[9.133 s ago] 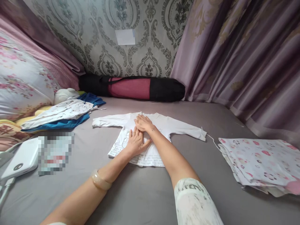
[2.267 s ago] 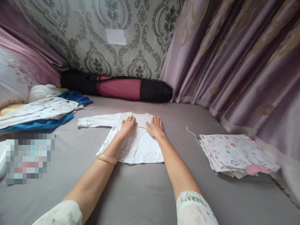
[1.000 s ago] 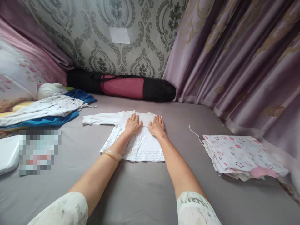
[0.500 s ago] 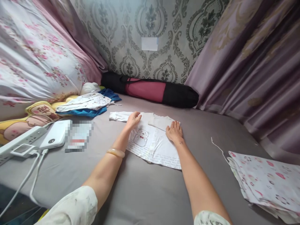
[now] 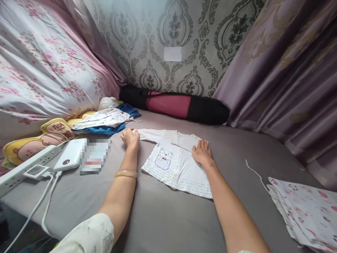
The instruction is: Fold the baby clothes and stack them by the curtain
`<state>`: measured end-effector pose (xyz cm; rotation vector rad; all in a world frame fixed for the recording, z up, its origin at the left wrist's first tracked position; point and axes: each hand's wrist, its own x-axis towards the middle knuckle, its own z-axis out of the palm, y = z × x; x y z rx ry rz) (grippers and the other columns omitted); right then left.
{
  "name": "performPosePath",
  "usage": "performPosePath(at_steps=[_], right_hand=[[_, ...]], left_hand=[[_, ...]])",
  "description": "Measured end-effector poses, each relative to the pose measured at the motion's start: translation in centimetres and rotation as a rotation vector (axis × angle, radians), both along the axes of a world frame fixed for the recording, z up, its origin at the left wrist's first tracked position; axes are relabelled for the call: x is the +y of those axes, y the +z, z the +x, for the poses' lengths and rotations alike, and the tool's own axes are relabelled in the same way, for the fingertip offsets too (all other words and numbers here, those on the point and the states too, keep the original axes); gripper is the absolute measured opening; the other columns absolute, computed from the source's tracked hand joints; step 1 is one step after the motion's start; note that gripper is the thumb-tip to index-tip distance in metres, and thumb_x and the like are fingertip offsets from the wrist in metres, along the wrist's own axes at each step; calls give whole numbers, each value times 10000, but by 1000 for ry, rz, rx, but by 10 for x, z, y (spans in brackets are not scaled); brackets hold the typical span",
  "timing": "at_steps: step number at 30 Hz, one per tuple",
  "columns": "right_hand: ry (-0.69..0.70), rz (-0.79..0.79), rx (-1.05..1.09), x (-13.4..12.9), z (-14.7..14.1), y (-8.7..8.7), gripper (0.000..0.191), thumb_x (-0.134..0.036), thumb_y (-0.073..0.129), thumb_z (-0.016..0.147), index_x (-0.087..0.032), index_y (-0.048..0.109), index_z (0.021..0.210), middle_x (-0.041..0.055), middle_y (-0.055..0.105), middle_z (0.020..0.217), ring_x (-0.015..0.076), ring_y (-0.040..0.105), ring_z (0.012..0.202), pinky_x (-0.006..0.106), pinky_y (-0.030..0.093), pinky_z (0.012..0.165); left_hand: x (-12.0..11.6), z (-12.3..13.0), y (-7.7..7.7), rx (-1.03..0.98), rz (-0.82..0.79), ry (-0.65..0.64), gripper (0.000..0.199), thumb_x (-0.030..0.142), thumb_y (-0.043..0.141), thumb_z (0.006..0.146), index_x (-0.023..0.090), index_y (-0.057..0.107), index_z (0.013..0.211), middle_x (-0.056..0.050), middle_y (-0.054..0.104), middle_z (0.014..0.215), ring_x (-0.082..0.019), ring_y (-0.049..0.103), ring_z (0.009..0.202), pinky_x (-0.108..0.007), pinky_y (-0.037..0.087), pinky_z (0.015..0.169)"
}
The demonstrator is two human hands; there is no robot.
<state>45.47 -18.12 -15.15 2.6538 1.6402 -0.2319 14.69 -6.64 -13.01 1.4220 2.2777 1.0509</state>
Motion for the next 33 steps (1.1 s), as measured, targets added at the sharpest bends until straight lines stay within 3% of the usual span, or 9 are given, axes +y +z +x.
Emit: performPosePath(at_steps=[5,8,12,18,25,33], right_hand=[[-6,-35,5,4,3,3,666,-374,171,980,4,197,1528,163,125,1622,278,76,1494,421,144,1198],[12,-68,12,9,8,9,649,-379,218,977,-18,241,1515,181,177,1607,287,128,1485,444,204,1176],[66,-87,-23,16,8,25,555,-328,351,944,-80,415,1437,189,381,1511,295,323,1411,433,319,1110],[192,252,-25,33,-37,41,447,-222,351,950,-135,538,1348,135,571,1351,265,521,1235,354,393,1035],[491,340,253,73,-111,24,411,-107,346,935,-137,638,1224,97,630,1278,182,541,1201,263,353,1051],[534,244,210,98,-133,4,360,-111,333,960,-139,639,1147,105,607,1236,200,505,1164,285,361,989]], left_hand=[[0,-13,0,-45,-72,169,377,301,558,836,97,597,1152,-239,507,1288,-387,442,1234,-461,399,978],[1,-17,0,-61,-105,156,394,263,553,829,81,567,1178,-244,522,1291,-383,448,1241,-462,393,992],[4,-20,-3,-89,-91,118,394,245,554,824,73,550,1179,-277,524,1298,-404,444,1248,-502,383,993],[8,-21,-10,-112,-44,121,422,300,606,812,99,541,1178,-279,567,1257,-423,450,1244,-550,375,982],[11,-23,-14,-39,-81,110,410,332,646,789,104,590,1125,-273,596,1222,-416,479,1224,-532,383,976],[12,-27,-12,-46,-124,86,230,308,600,806,152,661,963,-234,604,1219,-413,463,1236,-529,373,996]])
